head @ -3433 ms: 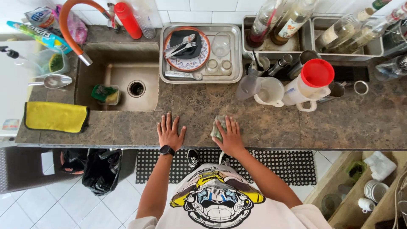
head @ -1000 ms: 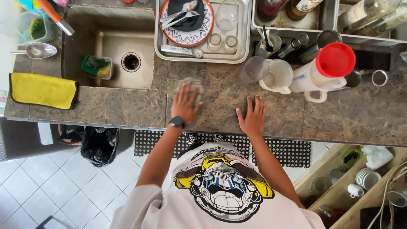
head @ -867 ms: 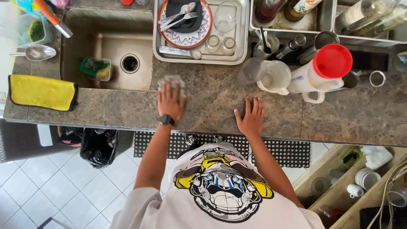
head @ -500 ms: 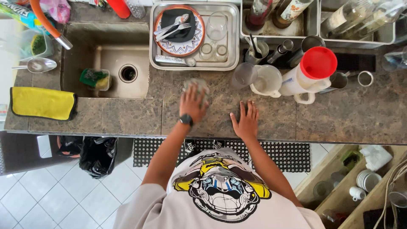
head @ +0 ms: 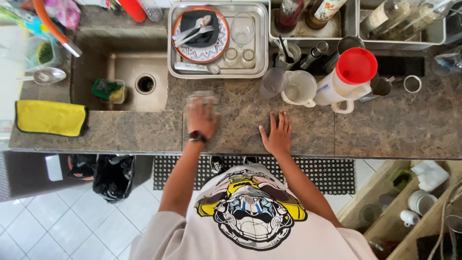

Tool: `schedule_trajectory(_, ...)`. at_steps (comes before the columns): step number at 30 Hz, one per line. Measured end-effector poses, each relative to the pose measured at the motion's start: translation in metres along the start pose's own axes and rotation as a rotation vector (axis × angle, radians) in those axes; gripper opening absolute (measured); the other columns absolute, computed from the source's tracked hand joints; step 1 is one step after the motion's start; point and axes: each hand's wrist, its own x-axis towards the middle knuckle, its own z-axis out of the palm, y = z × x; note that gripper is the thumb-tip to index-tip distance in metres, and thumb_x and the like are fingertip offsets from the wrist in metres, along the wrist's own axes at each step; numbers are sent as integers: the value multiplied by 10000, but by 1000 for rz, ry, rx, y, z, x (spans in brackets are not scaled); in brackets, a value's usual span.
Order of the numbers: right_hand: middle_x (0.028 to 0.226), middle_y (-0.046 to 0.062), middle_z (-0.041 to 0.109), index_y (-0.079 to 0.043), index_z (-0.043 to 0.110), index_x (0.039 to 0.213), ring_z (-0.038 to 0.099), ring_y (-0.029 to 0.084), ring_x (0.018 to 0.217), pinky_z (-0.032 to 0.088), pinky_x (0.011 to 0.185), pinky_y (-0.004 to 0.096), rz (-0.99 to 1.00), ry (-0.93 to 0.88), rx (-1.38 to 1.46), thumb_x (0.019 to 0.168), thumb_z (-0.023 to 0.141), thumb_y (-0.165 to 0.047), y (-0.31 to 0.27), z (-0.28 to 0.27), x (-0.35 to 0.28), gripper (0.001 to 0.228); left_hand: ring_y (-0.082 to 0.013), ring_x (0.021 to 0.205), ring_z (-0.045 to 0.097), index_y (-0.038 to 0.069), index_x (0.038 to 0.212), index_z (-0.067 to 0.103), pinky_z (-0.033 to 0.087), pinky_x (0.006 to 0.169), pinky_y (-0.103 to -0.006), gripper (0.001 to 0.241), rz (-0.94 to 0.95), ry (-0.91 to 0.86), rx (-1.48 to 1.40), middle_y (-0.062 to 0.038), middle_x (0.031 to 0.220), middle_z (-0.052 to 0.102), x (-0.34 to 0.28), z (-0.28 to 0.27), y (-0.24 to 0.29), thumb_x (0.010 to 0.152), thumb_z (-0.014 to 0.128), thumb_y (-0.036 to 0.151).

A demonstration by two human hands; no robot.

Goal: Wiping down a coffee shop service counter and organizing pitchers and shakers.

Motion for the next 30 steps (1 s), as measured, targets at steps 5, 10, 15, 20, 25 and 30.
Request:
schedule_trajectory(5,1602,273,279,-63,416,1570,218,454,1541,167,1224,622,40,-12,37,1102,465,-516,1,3,-2,653,-402,1493,356,296,1536,472,283,1205,-575,680,232,23,-90,-156,1588,423,-10,14,66,916,585,552)
schedule_trajectory(10,1606,282,268,-60,386,1593,209,461,1543,156,1232,635,36,-57,36,1119,437,-500,3,3,-2,648,-349,1539,263,323,1564,414,184,1237,-564,616,272,-94,-118,-107,1674,284,-77,-16,47,1018,447,607)
schedule_trajectory(15,1609,278,250,-72,363,1600,181,465,1547,121,1239,634,42,-52,61,1114,440,-512,2,4,-1,661,-385,1471,399,267,1530,518,291,1180,-577,720,-124,54,67,-178,1547,495,-104,-30,-44,904,631,605)
schedule_trajectory(20,1599,290,254,-53,361,1594,193,476,1537,143,1234,636,28,-73,38,1120,443,-493,0,-2,-1,652,-416,1553,202,277,1616,351,148,1247,-591,744,-493,-70,140,-232,1668,270,-91,-25,-102,981,441,653)
schedule_trajectory(25,1632,253,227,-78,366,1597,150,436,1566,93,1247,626,78,-116,26,1100,429,-558,3,4,3,694,-413,1473,377,216,1529,530,339,1153,-546,763,-273,268,135,-204,1609,404,-67,-4,-25,904,603,647)
schedule_trajectory(30,1602,263,257,-80,372,1597,199,453,1541,148,1228,636,50,-79,29,1109,437,-534,4,5,-2,670,-386,1521,302,408,1566,394,244,1209,-571,631,109,-7,-98,-140,1649,330,-80,-10,41,975,490,610)
